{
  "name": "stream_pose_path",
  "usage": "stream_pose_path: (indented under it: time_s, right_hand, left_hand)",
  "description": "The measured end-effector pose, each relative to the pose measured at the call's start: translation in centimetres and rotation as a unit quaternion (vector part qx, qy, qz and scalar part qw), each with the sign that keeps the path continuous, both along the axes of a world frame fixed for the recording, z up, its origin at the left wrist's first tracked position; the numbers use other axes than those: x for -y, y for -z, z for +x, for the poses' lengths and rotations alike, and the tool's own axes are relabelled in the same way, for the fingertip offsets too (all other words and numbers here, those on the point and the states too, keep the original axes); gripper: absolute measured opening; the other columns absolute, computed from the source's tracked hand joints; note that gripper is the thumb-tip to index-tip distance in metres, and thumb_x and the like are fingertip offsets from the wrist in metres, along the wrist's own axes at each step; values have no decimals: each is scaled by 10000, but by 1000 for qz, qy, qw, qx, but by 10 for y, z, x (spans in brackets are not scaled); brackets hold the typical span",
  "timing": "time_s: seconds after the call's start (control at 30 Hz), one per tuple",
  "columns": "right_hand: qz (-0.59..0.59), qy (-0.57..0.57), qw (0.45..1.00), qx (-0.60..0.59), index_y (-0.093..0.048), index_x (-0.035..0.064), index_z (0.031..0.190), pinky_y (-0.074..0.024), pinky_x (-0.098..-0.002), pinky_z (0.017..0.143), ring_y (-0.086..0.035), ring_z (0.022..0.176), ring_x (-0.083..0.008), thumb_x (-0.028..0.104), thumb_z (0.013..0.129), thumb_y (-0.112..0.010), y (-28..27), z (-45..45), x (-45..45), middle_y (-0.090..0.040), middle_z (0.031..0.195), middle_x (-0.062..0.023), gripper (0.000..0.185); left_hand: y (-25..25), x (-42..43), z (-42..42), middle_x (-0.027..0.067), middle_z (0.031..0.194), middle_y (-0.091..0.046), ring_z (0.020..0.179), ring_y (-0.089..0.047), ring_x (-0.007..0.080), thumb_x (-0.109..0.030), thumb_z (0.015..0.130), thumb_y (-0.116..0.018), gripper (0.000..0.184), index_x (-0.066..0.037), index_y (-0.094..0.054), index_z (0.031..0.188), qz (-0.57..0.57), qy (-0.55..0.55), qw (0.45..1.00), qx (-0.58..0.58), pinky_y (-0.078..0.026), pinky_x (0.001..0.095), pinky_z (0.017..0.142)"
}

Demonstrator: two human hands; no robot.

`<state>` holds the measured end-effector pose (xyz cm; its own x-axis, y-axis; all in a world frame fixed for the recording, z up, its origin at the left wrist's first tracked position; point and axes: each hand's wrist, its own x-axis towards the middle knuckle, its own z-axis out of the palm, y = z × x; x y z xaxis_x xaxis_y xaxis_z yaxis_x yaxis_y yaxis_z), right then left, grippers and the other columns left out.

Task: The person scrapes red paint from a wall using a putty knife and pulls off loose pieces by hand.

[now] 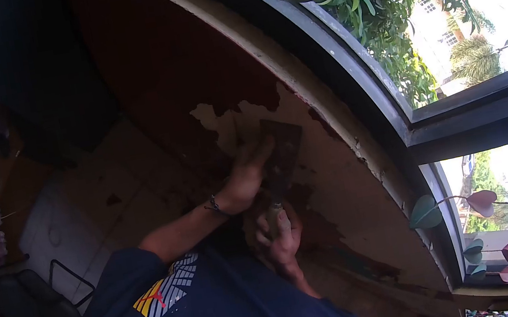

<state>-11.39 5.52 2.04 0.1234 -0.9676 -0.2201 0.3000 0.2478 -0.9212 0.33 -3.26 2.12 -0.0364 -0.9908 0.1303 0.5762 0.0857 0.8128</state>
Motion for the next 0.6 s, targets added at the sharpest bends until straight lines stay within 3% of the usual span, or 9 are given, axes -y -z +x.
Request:
stream_pose_path:
  time_s: [0.03, 0.13, 0.27, 0.33, 0.47, 0.6]
  right_hand:
    - [-13, -11, 1000, 19, -454, 54, 1067, -260, -195, 375, -346, 440, -88, 298, 934, -390, -1, -1, 1, -418, 645, -38, 285]
    - [-12, -19, 999, 40, -437, 39, 1162, -261, -194, 373, -341, 433, -83, 294, 933, -391, -11, 11, 13, -404, 635, -32, 346]
    - [-21, -39, 997, 61, -396, 26, 1247, -261, -193, 370, -333, 421, -81, 294, 937, -380, -21, 24, 7, -392, 625, -33, 410]
    - [-24, -40, 995, 85, -372, 19, 1275, -261, -195, 365, -327, 409, -82, 291, 940, -372, -4, 9, 0, -391, 619, -38, 431]
    - [-9, -39, 996, 78, -366, 12, 1264, -265, -198, 362, -328, 407, -84, 298, 947, -368, -11, 21, -3, -392, 614, -46, 428]
    - [-8, -17, 998, 56, -375, 15, 1260, -266, -197, 364, -323, 410, -79, 303, 947, -373, -3, 8, -2, -399, 616, -46, 426]
  left_hand:
    - [-5, 1, 1, 30, 846, -594, 730, -579, 101, -287, 946, -412, 313, -40, -528, 1099, 62, 35, 996, -49, -490, 258, 649]
    - [-23, 6, 13, 24, 821, -596, 677, -567, 86, -324, 939, -434, 308, -48, -554, 1003, 105, 63, 982, -142, -477, 232, 592]
    - [-26, 4, 18, 24, 800, -593, 612, -559, 77, -356, 932, -449, 327, -54, -564, 986, 122, 85, 983, -109, -465, 216, 519]
    - [0, 5, -6, 22, 760, -591, 567, -558, 75, -376, 929, -445, 349, -51, -568, 972, 75, -27, 995, -56, -454, 217, 460]
    - [-8, 1, 7, 15, 729, -588, 578, -556, 69, -368, 933, -440, 342, -54, -571, 963, 125, 72, 983, -117, -451, 212, 488]
    - [5, 3, -2, 5, 724, -580, 599, -533, 56, -336, 936, -446, 325, -43, -583, 900, 94, 25, 994, -51, -431, 213, 523]
